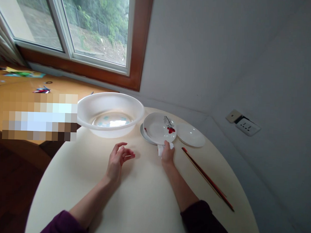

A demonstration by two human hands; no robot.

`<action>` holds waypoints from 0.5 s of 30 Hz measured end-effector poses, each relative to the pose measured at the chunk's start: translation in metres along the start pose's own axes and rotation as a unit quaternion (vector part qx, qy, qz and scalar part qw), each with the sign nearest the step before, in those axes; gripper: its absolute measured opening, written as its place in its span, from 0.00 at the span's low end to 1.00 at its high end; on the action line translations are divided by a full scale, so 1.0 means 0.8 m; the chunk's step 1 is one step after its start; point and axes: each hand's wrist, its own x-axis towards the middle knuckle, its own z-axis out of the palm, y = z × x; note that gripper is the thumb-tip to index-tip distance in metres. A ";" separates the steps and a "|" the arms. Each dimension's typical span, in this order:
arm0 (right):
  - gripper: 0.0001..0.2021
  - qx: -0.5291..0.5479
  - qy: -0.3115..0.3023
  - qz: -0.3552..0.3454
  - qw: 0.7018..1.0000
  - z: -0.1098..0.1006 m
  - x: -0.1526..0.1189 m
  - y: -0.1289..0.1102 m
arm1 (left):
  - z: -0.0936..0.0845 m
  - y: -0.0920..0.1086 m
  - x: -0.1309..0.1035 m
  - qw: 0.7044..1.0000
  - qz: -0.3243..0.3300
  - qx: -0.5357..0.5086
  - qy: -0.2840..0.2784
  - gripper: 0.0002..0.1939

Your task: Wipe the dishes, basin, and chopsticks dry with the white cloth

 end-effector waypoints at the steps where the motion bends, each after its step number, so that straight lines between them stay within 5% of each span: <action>1: 0.11 -0.005 0.003 0.004 1.000 0.001 -0.002 -0.003 | 0.000 0.000 0.000 1.000 0.001 0.000 0.001 0.16; 15: 0.11 -0.026 0.012 0.041 0.999 0.006 -0.010 -0.017 | 0.000 0.000 0.001 1.000 -0.003 0.005 0.003 0.15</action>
